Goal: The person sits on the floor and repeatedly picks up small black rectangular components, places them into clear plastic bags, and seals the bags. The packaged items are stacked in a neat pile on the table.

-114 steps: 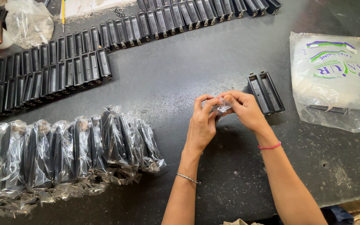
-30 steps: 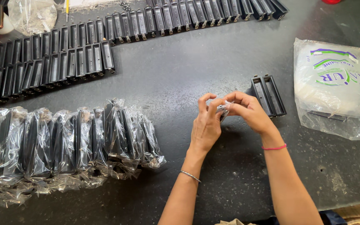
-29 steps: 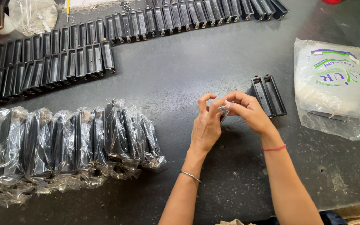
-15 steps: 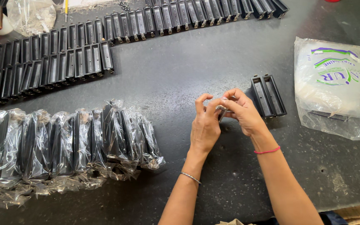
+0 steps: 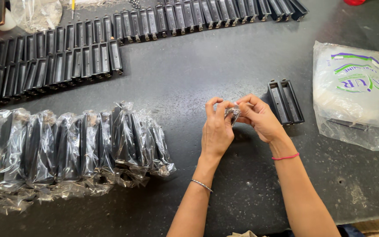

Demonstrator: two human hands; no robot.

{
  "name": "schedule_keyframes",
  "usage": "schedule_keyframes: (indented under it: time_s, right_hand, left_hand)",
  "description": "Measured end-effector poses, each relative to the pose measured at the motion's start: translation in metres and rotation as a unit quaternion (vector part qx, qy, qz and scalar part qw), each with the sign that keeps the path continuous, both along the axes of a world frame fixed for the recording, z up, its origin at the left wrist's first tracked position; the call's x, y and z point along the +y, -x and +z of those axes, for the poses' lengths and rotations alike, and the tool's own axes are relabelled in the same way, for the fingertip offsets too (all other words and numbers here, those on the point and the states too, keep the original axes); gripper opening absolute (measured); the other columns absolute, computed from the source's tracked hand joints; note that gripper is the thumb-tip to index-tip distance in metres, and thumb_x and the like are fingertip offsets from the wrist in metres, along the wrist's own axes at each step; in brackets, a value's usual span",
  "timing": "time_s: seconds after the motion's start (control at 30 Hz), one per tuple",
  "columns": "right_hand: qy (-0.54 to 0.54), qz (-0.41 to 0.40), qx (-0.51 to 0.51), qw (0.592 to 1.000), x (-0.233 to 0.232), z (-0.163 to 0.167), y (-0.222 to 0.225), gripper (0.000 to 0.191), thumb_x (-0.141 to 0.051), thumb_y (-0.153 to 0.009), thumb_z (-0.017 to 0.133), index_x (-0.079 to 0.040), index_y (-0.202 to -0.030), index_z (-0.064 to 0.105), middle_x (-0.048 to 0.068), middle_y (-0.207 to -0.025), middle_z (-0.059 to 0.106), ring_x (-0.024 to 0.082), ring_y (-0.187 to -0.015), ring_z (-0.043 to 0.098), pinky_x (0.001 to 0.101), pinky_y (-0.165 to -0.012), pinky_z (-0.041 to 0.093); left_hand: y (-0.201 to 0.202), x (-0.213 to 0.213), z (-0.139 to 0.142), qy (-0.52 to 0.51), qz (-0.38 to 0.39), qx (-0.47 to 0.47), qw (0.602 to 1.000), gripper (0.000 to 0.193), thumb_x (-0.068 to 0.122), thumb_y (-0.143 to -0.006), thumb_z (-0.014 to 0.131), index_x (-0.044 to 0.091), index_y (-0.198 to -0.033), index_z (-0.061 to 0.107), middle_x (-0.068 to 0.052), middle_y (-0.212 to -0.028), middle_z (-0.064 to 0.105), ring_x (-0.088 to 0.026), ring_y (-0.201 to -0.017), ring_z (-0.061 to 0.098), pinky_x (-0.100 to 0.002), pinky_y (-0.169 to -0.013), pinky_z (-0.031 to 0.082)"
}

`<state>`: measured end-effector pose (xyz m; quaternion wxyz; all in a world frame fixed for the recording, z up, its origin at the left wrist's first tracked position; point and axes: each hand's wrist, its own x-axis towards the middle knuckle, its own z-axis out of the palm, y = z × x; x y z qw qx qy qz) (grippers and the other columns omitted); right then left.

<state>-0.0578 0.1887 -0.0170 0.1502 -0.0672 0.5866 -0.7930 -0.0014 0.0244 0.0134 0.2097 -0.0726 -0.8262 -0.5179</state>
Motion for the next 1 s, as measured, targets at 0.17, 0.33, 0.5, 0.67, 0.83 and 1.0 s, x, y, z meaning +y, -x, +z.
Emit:
schedule_keyframes:
  time_s: [0.17, 0.33, 0.5, 0.67, 0.83, 1.0]
  right_hand:
    - [-0.061, -0.015, 0.025, 0.998, -0.004, 0.001, -0.002, 0.019, -0.024, -0.102, 0.063, -0.008, -0.111, 0.067, 0.007, -0.104, 0.073, 0.014, -0.101, 0.070, 0.0328, -0.090, 0.058]
    - [-0.200, -0.059, 0.160, 0.965, -0.010, -0.001, -0.006, 0.018, -0.002, -0.091, 0.074, -0.002, -0.108, 0.066, 0.013, -0.104, 0.074, 0.017, -0.097, 0.069, 0.0319, -0.087, 0.056]
    - [-0.113, -0.095, 0.184, 0.972, -0.013, -0.016, -0.001, 0.013, 0.002, -0.102, 0.068, -0.002, -0.112, 0.060, 0.015, -0.115, 0.071, 0.021, -0.105, 0.070, 0.0345, -0.093, 0.060]
    - [-0.013, -0.087, 0.150, 0.985, 0.000, -0.017, 0.007, 0.015, 0.006, -0.112, 0.061, -0.004, -0.112, 0.050, 0.016, -0.113, 0.070, 0.026, -0.108, 0.070, 0.0347, -0.089, 0.058]
    - [0.013, -0.004, 0.157, 0.987, -0.013, -0.003, 0.000, 0.023, -0.011, -0.109, 0.054, -0.010, -0.131, 0.050, 0.010, -0.144, 0.058, 0.025, -0.130, 0.064, 0.0411, -0.102, 0.057]
    - [-0.081, -0.028, 0.130, 0.988, -0.025, 0.021, -0.006, 0.027, -0.020, -0.113, 0.051, -0.004, -0.134, 0.048, 0.016, -0.141, 0.057, 0.028, -0.122, 0.063, 0.0432, -0.100, 0.054]
  left_hand:
    - [0.002, -0.005, -0.006, -0.038, 0.010, -0.009, 0.999, 0.023, 0.005, -0.095, 0.062, 0.010, -0.116, 0.057, -0.014, -0.137, 0.051, -0.040, -0.095, 0.070, -0.048, -0.074, 0.057]
    - [0.007, -0.005, -0.022, -0.013, 0.036, 0.034, 0.999, 0.026, 0.007, -0.091, 0.061, 0.007, -0.117, 0.055, -0.020, -0.137, 0.052, -0.044, -0.112, 0.063, -0.049, -0.086, 0.056]
    - [0.007, -0.013, -0.024, -0.066, 0.022, -0.013, 0.997, 0.040, 0.018, -0.094, 0.063, 0.007, -0.131, 0.051, -0.022, -0.129, 0.059, -0.043, -0.116, 0.062, -0.050, -0.097, 0.053]
    - [-0.006, -0.029, 0.000, -0.044, -0.073, -0.119, 0.989, 0.073, 0.037, -0.080, 0.071, 0.020, -0.147, 0.047, -0.020, -0.125, 0.068, -0.041, -0.112, 0.068, -0.051, -0.090, 0.055]
    - [-0.029, -0.043, 0.038, 0.060, 0.075, -0.051, 0.994, 0.066, 0.029, -0.087, 0.072, 0.022, -0.147, 0.045, -0.019, -0.120, 0.066, -0.040, -0.106, 0.068, -0.048, -0.085, 0.056]
    - [-0.043, -0.113, 0.069, 0.174, 0.292, 0.053, 0.939, 0.064, 0.020, -0.092, 0.071, 0.011, -0.148, 0.040, -0.021, -0.114, 0.065, -0.034, -0.098, 0.065, -0.036, -0.074, 0.059]
